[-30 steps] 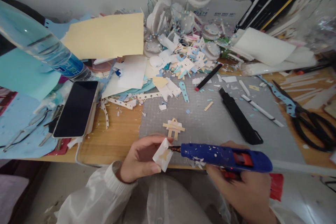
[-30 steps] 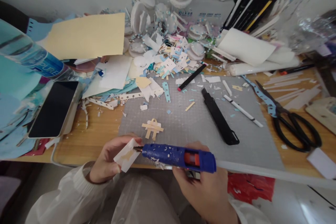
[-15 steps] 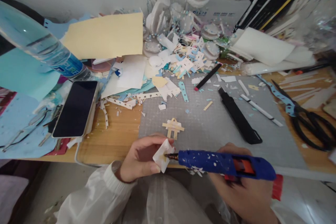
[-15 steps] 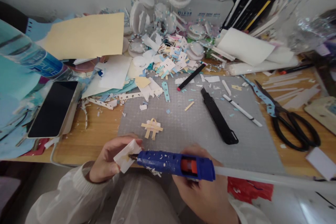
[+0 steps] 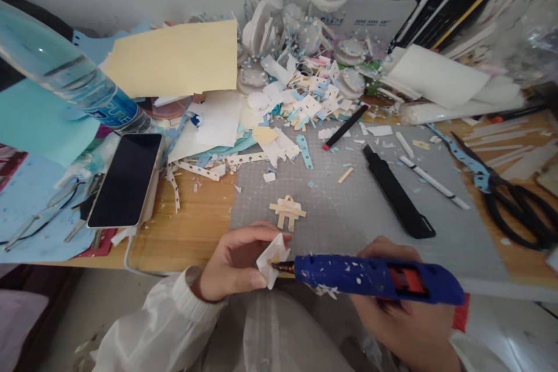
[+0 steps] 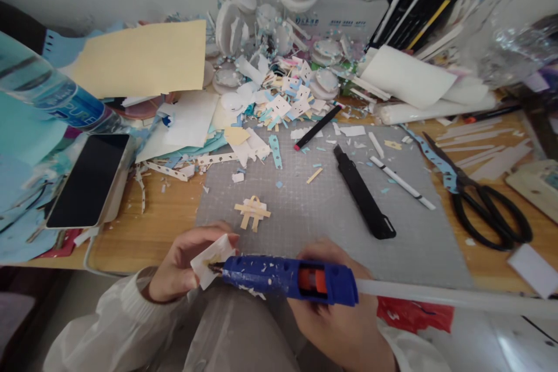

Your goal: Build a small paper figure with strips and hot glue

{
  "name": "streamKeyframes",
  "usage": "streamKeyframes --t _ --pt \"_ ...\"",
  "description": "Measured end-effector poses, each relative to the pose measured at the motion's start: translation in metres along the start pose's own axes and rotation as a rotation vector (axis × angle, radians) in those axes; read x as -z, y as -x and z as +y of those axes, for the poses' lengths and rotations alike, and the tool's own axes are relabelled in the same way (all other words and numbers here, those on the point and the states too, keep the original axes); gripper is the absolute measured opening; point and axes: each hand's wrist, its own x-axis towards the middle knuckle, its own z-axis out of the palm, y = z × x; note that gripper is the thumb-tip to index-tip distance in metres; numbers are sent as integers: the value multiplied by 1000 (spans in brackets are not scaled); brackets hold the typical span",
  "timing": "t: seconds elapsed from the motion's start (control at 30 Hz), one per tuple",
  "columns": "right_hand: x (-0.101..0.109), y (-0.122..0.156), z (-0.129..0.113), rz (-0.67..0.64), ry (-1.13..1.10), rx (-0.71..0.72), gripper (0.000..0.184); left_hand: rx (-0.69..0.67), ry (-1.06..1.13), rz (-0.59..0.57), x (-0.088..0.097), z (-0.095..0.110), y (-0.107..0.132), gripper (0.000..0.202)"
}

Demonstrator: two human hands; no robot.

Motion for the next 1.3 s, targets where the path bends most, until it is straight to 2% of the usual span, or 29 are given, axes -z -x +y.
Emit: streamKeyframes --t 0.27,0.47,0.6,0.83,0.97,1.3 --pt "3 6 12 -3 69 -17 12 2 -26 -6 0 0 -1 42" --pt "6 6 11 -3 166 21 9 -3 -52 -15 2 -1 0 42" --pt "4 6 10 -28 118 11 9 -9 -28 -27 2 -2 0 42" --pt "3 1 5 11 -3 -1 9 16 -16 -24 1 0 0 41" --pt "4 -4 0 30 -93 -62 13 2 -36 -25 2 0 0 42" --pt "-1 2 4 -9 -125 -46 14 11 -10 -42 2 -1 1 41"
